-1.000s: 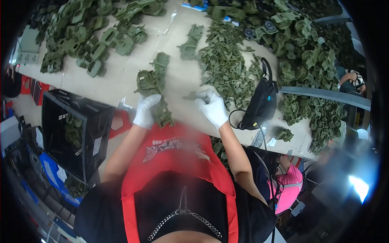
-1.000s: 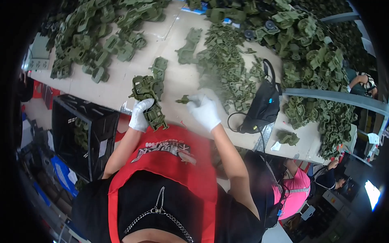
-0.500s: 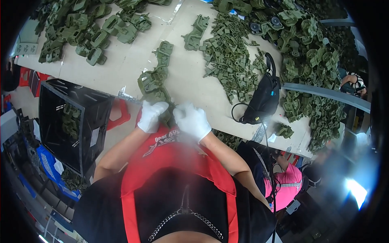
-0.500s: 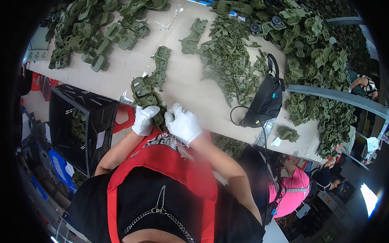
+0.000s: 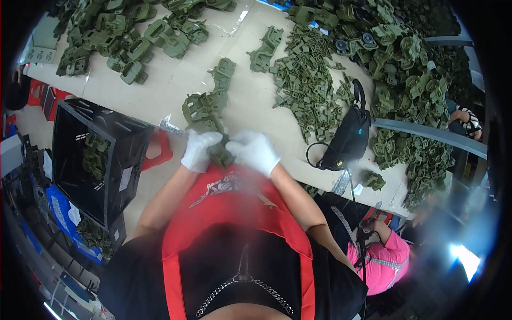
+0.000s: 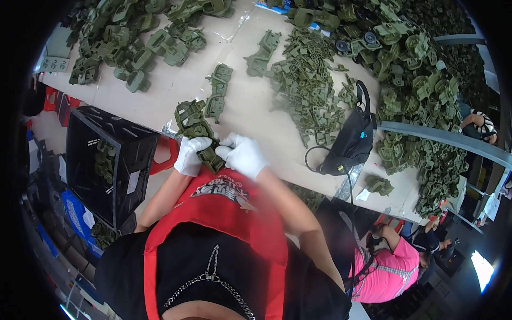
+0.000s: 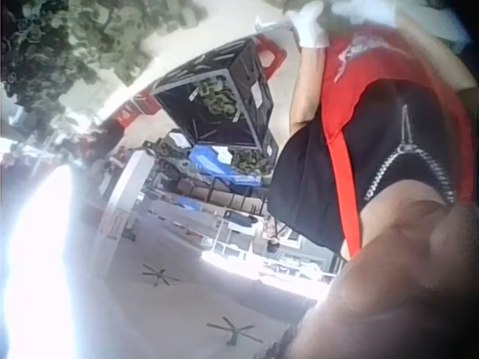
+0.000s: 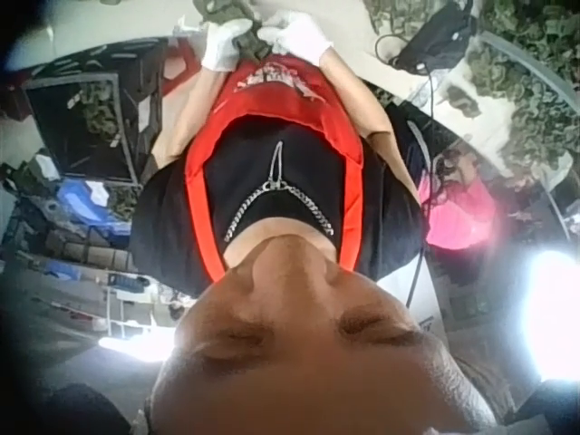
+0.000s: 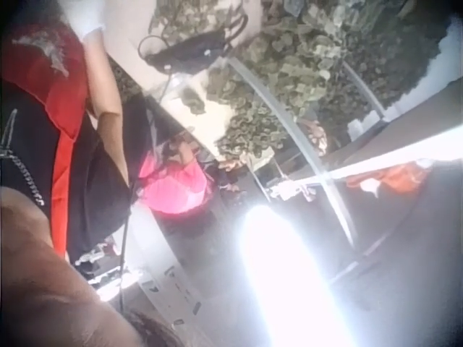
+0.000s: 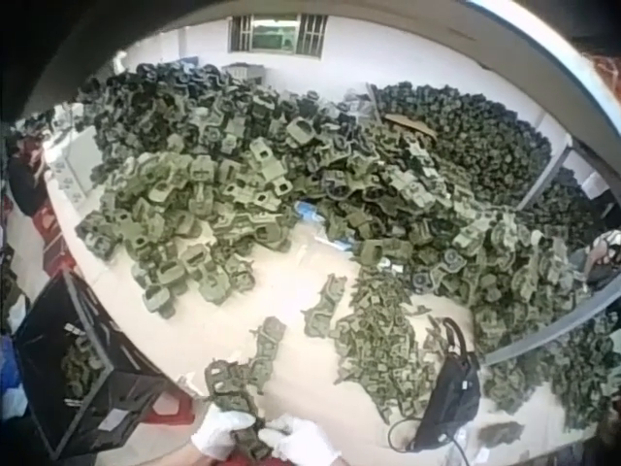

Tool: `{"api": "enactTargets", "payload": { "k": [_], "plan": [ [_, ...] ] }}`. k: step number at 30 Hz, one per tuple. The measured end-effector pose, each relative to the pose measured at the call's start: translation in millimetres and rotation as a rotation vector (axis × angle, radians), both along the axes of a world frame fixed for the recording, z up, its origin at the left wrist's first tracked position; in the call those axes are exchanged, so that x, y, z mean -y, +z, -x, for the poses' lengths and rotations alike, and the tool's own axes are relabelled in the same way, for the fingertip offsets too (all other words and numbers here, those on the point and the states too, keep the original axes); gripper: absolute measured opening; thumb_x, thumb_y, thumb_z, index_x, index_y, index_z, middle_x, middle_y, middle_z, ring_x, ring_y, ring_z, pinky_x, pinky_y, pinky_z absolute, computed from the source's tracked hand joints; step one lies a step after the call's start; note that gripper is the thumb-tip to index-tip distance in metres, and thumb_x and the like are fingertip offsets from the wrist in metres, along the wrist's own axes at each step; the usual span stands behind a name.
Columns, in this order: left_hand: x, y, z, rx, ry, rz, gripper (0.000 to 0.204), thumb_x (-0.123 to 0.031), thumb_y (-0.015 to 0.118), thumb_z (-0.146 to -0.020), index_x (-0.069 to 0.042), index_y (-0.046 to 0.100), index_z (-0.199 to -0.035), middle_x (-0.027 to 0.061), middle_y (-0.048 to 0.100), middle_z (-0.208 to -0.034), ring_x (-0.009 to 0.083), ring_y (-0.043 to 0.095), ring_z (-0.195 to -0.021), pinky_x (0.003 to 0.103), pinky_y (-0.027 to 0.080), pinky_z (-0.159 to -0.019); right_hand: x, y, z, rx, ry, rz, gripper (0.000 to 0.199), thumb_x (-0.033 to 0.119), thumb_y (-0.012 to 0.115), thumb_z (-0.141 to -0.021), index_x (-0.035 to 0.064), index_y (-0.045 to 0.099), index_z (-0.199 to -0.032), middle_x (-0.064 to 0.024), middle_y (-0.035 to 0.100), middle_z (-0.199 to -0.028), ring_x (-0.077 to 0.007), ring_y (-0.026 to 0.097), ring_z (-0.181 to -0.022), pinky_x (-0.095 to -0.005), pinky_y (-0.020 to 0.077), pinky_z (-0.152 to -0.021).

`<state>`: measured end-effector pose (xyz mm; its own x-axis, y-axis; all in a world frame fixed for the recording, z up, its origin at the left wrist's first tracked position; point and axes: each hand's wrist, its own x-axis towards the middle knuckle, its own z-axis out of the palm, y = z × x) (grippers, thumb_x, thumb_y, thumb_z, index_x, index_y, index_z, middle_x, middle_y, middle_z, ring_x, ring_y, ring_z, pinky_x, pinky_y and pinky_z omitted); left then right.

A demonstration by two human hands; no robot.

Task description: The person assembles toy vehicle parts by picking up plastic components from the workbench and pressing them together by hand.

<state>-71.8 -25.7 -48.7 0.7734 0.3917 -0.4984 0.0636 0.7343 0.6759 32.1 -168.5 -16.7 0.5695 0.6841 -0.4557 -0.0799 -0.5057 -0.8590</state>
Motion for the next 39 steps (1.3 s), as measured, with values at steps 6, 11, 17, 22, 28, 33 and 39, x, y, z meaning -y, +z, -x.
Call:
{"api": "enactTargets", "payload": {
  "k": [6,11,17,22,28,33,39],
  "plan": [
    [-44,8,13,0.044,0.141,-0.010,0.039,-0.023,0.064,-0.089,-0.007,0.051,-0.121,0.0103,0.061,-0.109,0.0236,0.062,-0.095,0.041,0.055,-0.082,-97,-69,-70,0.453,-0.077,0.388,0.039,0.038,0.065,-0.084,0.0053,0.064,-0.105,-0.0182,0.067,-0.096,-0.0339,0.065,-0.092,-0.0421,0.0515,-0.079],
    [-55,21,15,0.118,0.132,-0.052,0.056,-0.038,0.066,-0.088,-0.012,0.044,-0.133,0.0081,0.056,-0.120,0.0223,0.060,-0.100,0.041,0.054,-0.084,-117,-118,-87,0.530,-0.204,0.178,0.031,0.023,0.064,-0.082,0.0056,0.061,-0.108,-0.0170,0.067,-0.101,-0.0354,0.064,-0.092,-0.0430,0.0503,-0.082],
    [-50,18,2,0.149,0.042,-0.105,0.066,-0.057,0.058,-0.087,-0.008,0.047,-0.129,0.0065,0.058,-0.114,0.0187,0.060,-0.098,0.037,0.051,-0.089,-57,42,-69,0.235,-0.101,-0.231,0.028,0.017,0.067,-0.083,0.0075,0.064,-0.110,-0.0113,0.069,-0.092,-0.0198,0.066,-0.081,-0.0321,0.0517,-0.073],
    [-28,37,-24,0.234,-0.052,-0.265,0.088,-0.076,0.049,-0.079,-0.006,0.044,-0.132,0.0071,0.059,-0.110,0.0185,0.060,-0.096,0.036,0.051,-0.084,-55,69,-41,0.756,0.021,-0.292,0.019,0.018,0.064,-0.084,0.0103,0.064,-0.101,-0.0146,0.065,-0.094,-0.0313,0.065,-0.076,-0.0415,0.0528,-0.069],
    [-20,48,-32,0.212,-0.077,-0.275,0.091,-0.068,0.071,-0.070,-0.006,0.043,-0.131,0.0047,0.059,-0.105,0.0148,0.059,-0.090,0.030,0.051,-0.076,-52,77,-33,0.744,-0.035,-0.125,0.024,0.013,0.065,-0.081,0.0114,0.063,-0.105,-0.0150,0.067,-0.094,-0.0350,0.065,-0.087,-0.0414,0.0528,-0.076],
    [-19,48,-36,0.252,-0.014,-0.206,0.094,-0.075,0.060,-0.073,-0.003,0.043,-0.132,0.0059,0.059,-0.105,0.0153,0.059,-0.090,0.030,0.051,-0.076,-52,83,-52,0.667,0.022,-0.248,0.023,0.014,0.066,-0.081,0.0097,0.064,-0.103,-0.0148,0.068,-0.094,-0.0323,0.067,-0.081,-0.0379,0.0539,-0.074],
    [-20,61,-42,0.269,-0.140,-0.295,0.105,-0.084,0.044,-0.072,-0.010,0.031,-0.145,0.0081,0.046,-0.139,0.0219,0.048,-0.123,0.038,0.041,-0.104,-55,92,-52,0.689,0.015,-0.237,0.023,0.014,0.066,-0.081,0.0079,0.064,-0.102,-0.0126,0.068,-0.089,-0.0304,0.067,-0.076,-0.0390,0.0539,-0.071]
  ]
}}
